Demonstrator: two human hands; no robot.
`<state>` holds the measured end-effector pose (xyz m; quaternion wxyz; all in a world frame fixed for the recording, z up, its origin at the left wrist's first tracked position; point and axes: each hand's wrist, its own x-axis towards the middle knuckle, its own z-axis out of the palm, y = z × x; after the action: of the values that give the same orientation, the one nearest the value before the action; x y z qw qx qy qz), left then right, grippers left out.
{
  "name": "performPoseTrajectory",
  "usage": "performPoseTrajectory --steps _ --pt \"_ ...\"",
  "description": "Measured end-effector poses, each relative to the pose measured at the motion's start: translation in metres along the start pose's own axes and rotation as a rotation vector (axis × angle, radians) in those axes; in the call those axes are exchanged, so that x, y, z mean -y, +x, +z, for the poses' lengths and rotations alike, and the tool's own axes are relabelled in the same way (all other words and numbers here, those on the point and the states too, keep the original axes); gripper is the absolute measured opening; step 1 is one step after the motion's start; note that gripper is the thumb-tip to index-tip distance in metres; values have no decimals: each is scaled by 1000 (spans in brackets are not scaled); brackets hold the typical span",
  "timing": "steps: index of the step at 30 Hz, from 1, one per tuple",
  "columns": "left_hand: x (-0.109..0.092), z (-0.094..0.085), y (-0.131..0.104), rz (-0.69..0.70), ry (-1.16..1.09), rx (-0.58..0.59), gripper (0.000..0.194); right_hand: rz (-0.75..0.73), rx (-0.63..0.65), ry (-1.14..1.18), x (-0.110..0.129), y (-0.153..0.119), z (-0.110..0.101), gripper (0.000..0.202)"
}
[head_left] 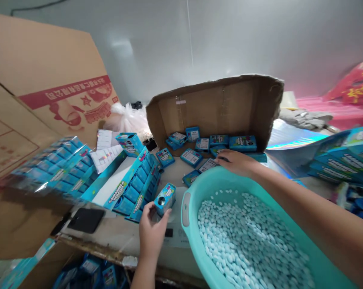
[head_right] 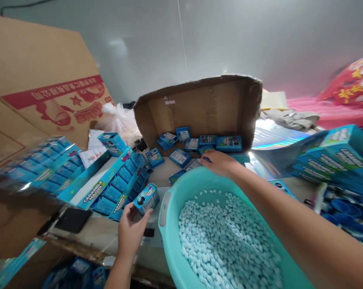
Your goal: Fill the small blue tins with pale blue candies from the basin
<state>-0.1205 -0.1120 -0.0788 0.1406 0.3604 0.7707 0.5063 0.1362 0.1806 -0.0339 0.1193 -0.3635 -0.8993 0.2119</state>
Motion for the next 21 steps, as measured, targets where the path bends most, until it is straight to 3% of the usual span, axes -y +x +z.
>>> performPoseTrajectory --steps 4,7,9,10,12,13,16,18,19,21 --pt "2 5 1 -50 -6 13 49 4 18 10 0 -1 -2 45" --pt "-6 -2 -8 -7 36 -100 68 23 28 26 2 -2 -4 45" --pt "-22 -9 -22 130 82 -226 63 30 34 37 3 -2 -5 45" --pt "-34 -12 -30 231 92 -264 50 32 35 39 3 -2 -5 45" --pt "-60 -11 -48 476 84 -228 27 39 31 37 3 -1 -4 45" --pt "-74 -6 -57 571 105 -87 21 43 28 35 2 -1 -4 46" --pt "-107 26 -75 700 239 623 31 45 24 25 0 -1 -4 45" --pt "-120 54 -80 782 471 1020 34 41 27 23 -1 -2 -4 46" --pt "-124 68 -81 773 601 1164 32 41 28 21 -1 -2 -4 46" --pt "-129 90 -80 736 761 1323 25 50 25 18 -2 -2 -4 45"
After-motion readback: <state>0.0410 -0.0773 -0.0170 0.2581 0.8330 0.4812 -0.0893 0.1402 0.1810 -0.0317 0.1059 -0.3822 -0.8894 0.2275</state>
